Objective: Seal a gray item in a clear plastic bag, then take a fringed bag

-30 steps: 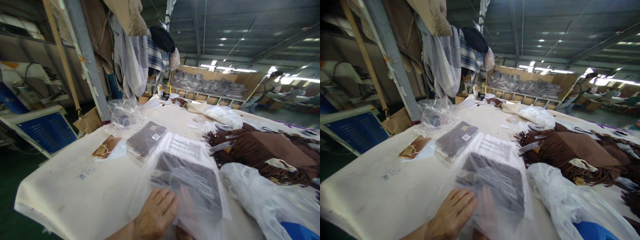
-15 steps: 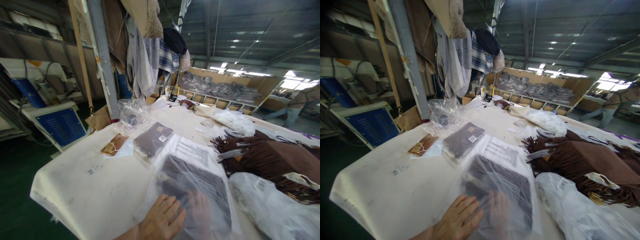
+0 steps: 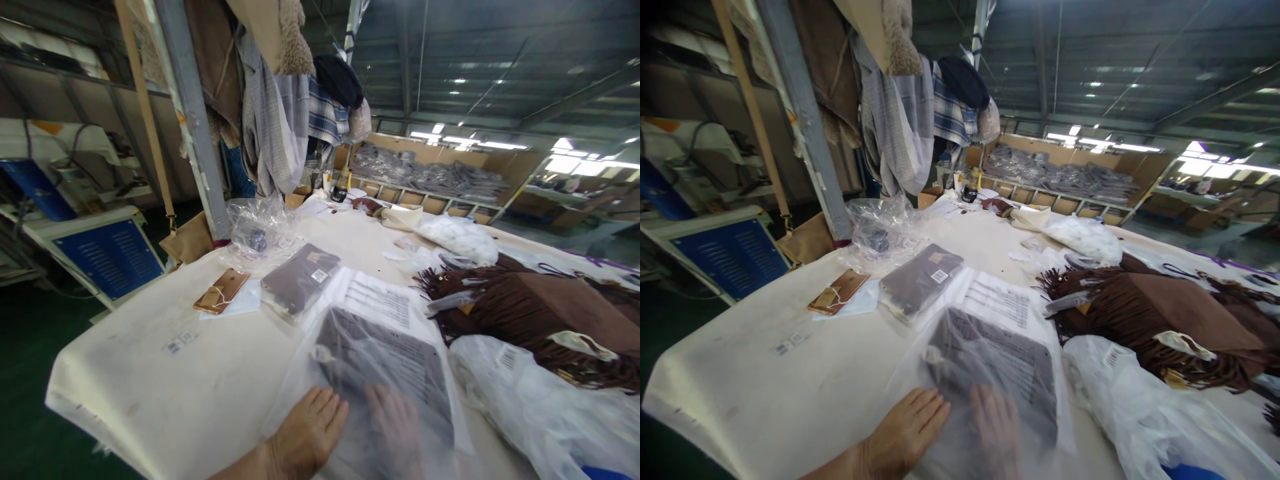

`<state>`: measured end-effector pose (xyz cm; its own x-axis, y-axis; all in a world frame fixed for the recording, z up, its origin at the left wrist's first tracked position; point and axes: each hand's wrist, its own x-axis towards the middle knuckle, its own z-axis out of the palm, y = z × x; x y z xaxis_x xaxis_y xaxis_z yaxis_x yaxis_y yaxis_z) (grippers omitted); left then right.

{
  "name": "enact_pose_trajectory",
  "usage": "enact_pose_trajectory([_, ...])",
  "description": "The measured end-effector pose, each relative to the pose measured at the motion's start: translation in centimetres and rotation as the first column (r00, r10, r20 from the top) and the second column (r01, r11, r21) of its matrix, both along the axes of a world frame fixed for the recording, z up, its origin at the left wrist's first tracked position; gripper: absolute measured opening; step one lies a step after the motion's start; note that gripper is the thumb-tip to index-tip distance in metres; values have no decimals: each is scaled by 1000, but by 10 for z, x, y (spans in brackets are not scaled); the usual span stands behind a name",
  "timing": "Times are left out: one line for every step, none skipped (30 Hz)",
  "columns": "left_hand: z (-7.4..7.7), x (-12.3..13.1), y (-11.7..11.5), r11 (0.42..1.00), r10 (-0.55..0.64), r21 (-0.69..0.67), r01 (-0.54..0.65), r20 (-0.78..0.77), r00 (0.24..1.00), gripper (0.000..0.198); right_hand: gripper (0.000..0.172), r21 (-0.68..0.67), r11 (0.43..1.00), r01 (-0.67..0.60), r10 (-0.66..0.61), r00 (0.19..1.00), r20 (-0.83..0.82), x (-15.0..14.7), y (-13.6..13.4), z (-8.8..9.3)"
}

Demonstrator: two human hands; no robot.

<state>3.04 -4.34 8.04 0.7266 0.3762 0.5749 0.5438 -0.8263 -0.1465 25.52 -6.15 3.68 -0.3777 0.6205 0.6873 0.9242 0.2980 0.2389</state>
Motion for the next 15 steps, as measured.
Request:
enact_pose_trajectory([-3, 0, -1, 1000, -7, -2, 7, 12, 1000, 28, 41, 5, 1000, -2, 2, 1000, 3, 1, 0, 3])
enact_pose_trajectory([-5, 0, -2, 1000, -11, 0, 11, 19, 1000, 28, 38, 9, 1000, -1, 1, 1000, 3, 3, -1, 5])
enact_pose_trajectory([-6, -1, -3, 1000, -13, 3, 13, 20, 1000, 27, 36, 13, 1000, 0, 0, 1000, 5, 5, -2, 5])
enact_pose_trajectory([-8, -2, -4, 1000, -12, 4, 12, 18, 1000, 27, 35, 19, 1000, 0, 0, 1000, 7, 7, -3, 5])
enact_pose_trajectory([-10, -4, -5, 1000, -12, 4, 11, 13, 1000, 26, 35, 24, 1000, 1, -1, 1000, 8, 8, -4, 4])
enact_pose_trajectory([-12, -6, -5, 1000, -9, 3, 9, 5, 1000, 25, 36, 26, 1000, 4, -4, 1000, 8, 10, -5, 3])
enact_pose_trajectory([-16, -9, -6, 1000, -7, -1, 7, -5, 1000, 24, 38, 25, 1000, 8, -9, 1000, 8, 11, -6, 1])
enact_pose_trajectory([-19, -12, -6, 1000, -6, -8, 6, -19, 1000, 23, 41, 24, 1000, 12, -12, 1000, 6, 11, -8, -1])
enact_pose_trajectory([-23, -17, -5, 1000, -4, -15, 3, -30, 1000, 23, 45, 18, 1000, 20, -20, 1000, 3, 12, -10, -3])
enact_pose_trajectory([-27, -22, -5, 1000, 3, -20, -4, -35, 999, 23, 50, 15, 999, 32, -32, 999, -4, 12, -13, -5])
enact_pose_trajectory([-30, -27, -6, 1000, 10, -16, -11, -25, 1000, 23, 56, 12, 998, 58, -57, 998, -13, 11, -16, -8])
enact_pose_trajectory([-31, -34, -6, 1000, 19, -4, -19, 0, 1000, 23, 62, 4, 995, 100, -100, 995, -27, 11, -21, -11])
enact_pose_trajectory([-30, -42, -7, 1000, 24, 12, -24, 36, 999, 24, 66, -13, 988, 155, -155, 987, -44, 11, -28, -15])
enact_pose_trajectory([-26, -51, -7, 999, 28, 21, -30, 59, 998, 26, 68, -37, 977, 209, -211, 975, -67, 11, -37, -20])
enact_pose_trajectory([-19, -61, -8, 999, 28, 16, -29, 54, 998, 29, 69, -72, 968, 241, -247, 964, -96, 12, -47, -24])
